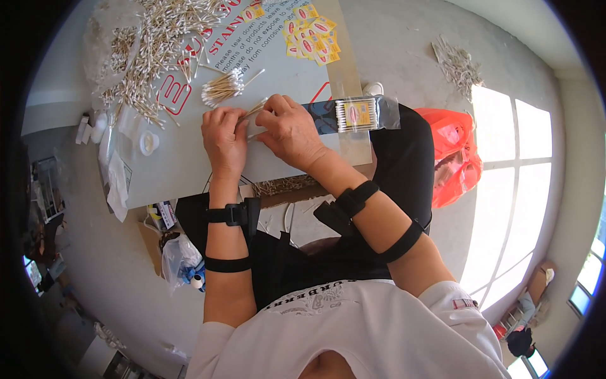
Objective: Packaging small bundles of cotton swabs into plastic bags and sealing them.
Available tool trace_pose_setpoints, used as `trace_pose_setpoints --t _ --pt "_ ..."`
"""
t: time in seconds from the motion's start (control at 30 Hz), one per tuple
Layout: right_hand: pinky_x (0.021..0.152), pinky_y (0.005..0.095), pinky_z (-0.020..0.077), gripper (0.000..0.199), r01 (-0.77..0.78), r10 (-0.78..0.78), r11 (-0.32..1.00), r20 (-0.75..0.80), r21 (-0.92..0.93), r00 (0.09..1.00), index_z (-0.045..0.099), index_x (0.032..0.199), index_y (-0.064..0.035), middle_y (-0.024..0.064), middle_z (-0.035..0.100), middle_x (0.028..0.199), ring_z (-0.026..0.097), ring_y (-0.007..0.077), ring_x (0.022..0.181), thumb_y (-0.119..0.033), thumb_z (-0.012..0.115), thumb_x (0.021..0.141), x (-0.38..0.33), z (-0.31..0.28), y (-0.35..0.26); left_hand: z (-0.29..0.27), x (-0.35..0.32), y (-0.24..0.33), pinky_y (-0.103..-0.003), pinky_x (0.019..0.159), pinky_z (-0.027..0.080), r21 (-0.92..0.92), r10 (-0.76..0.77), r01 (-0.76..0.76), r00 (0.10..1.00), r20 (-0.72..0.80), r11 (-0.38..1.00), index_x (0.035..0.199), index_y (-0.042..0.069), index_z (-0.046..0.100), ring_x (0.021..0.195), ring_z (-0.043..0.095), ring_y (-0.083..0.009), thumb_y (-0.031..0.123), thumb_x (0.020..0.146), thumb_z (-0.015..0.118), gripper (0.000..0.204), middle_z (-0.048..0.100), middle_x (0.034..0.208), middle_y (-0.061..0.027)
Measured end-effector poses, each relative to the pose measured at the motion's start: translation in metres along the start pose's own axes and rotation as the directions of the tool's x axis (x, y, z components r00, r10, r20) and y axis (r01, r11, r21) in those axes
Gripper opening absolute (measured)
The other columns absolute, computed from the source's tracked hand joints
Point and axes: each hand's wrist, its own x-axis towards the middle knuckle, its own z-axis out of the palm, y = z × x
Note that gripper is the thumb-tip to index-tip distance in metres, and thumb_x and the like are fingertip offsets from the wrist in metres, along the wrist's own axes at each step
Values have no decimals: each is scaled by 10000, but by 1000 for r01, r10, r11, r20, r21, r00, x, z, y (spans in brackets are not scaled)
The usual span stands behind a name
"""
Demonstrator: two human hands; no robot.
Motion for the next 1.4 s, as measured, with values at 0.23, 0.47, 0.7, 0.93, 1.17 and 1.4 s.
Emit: trace_pose_setpoints --t 0.23,0.47,0.7,0.93,1.17,1.4 --pt "779 384 498 337 -124 126 990 -24 72 992 651 958 -77 97 571 991 584 301 923 -55 769 642 -17 -8 7 -4 -10 2 -397 809 450 -36 -10 9 1000 -20 999 818 75 642 913 546 -271 -23 656 725 207 595 882 -35" --pt "753 391 495 214 -36 36 999 -20 -6 999 649 855 -83 87 565 954 582 292 888 -58 745 665 -15 -2 6 -5 -11 1 -398 815 449 -55 -21 19 999 -32 998 801 74 640 917 544 -278 -23 662 721 188 595 892 -38" --pt "742 395 493 150 -37 37 999 -28 -4 999 621 786 -76 88 567 928 588 301 869 -66 728 682 -15 -2 6 -7 -16 5 -396 800 446 -34 -40 40 999 -4 999 791 70 637 917 528 -282 -12 667 727 173 575 890 -50" --pt "725 396 496 239 -42 45 998 -77 43 996 640 862 -75 94 566 929 590 301 851 -63 754 653 -19 -1 6 -12 -18 12 -402 798 433 -26 24 -24 999 33 999 791 73 630 912 524 -279 -1 674 732 171 565 882 -46" --pt "715 380 492 307 -60 61 998 -46 21 997 683 944 -103 85 557 911 582 280 831 -81 773 651 -18 -2 4 -9 -20 8 -403 809 434 -76 -37 37 999 3 996 830 80 632 931 528 -280 -11 670 724 206 571 904 -42" --pt "720 381 492 265 -55 56 998 -49 10 997 682 920 -92 86 560 925 581 282 841 -87 762 667 -20 0 5 -7 -7 -1 -404 854 439 -94 -85 86 996 12 992 889 80 639 964 523 -287 -21 671 719 254 583 978 -45"
